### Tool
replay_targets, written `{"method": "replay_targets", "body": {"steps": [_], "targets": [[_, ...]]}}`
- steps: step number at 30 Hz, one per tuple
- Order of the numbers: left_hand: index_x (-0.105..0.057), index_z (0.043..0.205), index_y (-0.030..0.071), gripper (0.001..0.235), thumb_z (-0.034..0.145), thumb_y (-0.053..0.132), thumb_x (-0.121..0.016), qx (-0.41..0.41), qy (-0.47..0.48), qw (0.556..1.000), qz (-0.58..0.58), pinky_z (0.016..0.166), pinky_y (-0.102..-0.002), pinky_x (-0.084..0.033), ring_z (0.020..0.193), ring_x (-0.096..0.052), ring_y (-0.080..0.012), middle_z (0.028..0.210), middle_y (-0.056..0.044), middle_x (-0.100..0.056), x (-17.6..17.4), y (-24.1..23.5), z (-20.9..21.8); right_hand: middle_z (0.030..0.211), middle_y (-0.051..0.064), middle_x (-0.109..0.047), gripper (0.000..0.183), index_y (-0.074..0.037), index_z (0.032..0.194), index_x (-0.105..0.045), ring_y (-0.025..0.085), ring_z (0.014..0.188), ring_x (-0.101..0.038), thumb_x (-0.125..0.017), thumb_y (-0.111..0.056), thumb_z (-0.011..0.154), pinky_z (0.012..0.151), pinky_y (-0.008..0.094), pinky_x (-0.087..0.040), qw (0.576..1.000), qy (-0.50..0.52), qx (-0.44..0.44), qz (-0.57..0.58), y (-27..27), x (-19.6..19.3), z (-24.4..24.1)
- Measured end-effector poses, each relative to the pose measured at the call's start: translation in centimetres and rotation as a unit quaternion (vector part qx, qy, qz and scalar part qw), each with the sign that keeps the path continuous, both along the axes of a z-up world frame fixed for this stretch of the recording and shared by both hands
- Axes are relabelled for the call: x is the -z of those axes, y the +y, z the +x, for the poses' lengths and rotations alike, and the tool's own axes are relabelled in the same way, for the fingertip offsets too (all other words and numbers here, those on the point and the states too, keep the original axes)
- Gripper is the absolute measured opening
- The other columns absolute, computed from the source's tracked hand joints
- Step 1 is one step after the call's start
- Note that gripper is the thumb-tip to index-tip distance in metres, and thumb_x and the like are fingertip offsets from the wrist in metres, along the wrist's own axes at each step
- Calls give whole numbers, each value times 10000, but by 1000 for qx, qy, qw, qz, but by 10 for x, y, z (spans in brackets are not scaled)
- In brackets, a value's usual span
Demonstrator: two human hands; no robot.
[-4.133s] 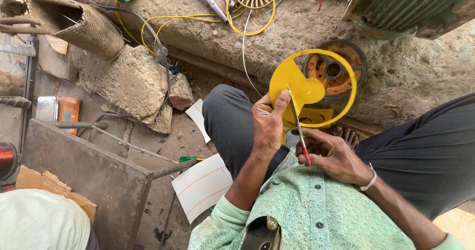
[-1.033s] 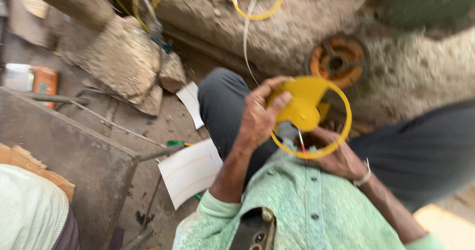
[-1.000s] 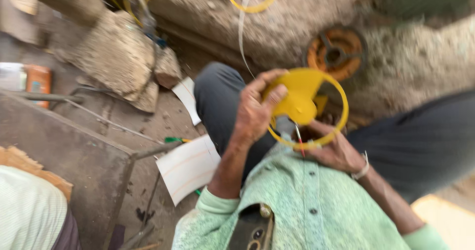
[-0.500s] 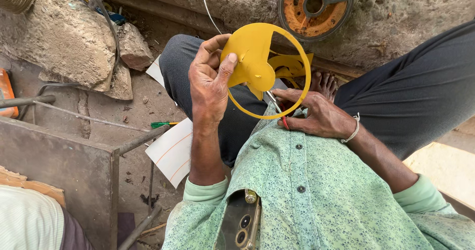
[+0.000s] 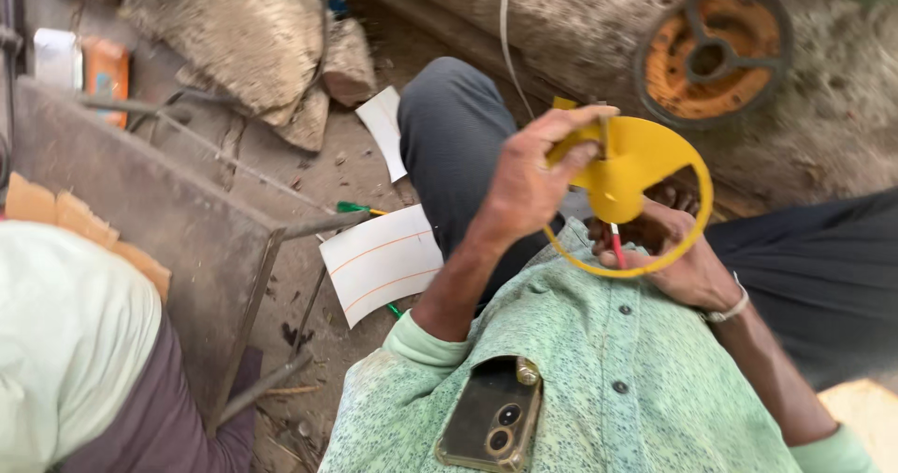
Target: The person uses scissors to cut a yellow plastic disc into a specific shape. They rotate the disc and make precise cuts along the edges and interior sections, gradually removing material to form a wheel-like pattern.
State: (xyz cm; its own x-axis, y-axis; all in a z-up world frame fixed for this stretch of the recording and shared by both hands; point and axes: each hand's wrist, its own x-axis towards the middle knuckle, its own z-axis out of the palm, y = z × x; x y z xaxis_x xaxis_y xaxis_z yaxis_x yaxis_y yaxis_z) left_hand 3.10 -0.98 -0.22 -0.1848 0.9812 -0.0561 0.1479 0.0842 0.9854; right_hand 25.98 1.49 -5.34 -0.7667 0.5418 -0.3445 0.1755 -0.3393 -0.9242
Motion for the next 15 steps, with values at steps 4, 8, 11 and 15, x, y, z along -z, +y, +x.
{"method": "replay_targets", "body": {"steps": [4, 8, 11, 15], "targets": [[-603, 1412, 142, 441, 989, 46, -683, 7, 53, 998, 39, 1013, -323, -603, 1131, -706, -175, 1245, -82, -703, 3, -3, 7, 1079, 54, -722, 499, -2, 1224, -682, 144, 964, -704, -848, -170, 784, 896, 318, -611, 1000, 13, 15, -8, 1, 1, 0], [-517, 1508, 155, 581, 962, 90, -702, 23, 56, 997, -42, 926, -339, -625, 980, -729, -184, 1027, -76, -713, -3, -3, 1, 1075, 53, -729, 502, -15, 1223, -682, 143, 959, -712, -840, -159, 769, 893, 328, -617, 1000, -7, 13, -7, 0, 4, 0], [-480, 1491, 97, 571, 967, 111, -707, 13, -48, 999, -4, 949, -340, -622, 1039, -713, -170, 1065, -79, -727, -2, -2, -2, 1073, 52, -731, 491, -17, 1218, -682, 136, 937, -709, -834, -146, 770, 885, 322, -617, 999, -30, 17, -6, 1, 3, 0], [-558, 1343, 53, 420, 958, 140, -704, -13, -89, 995, -46, 847, -322, -651, 982, -727, -140, 1052, -80, -731, 9, -2, -2, 1082, 58, -730, 429, 3, 1189, -694, 129, 967, -699, -829, -125, 803, 920, 316, -605, 999, -26, 8, 32, 1, 3, -2]]}}
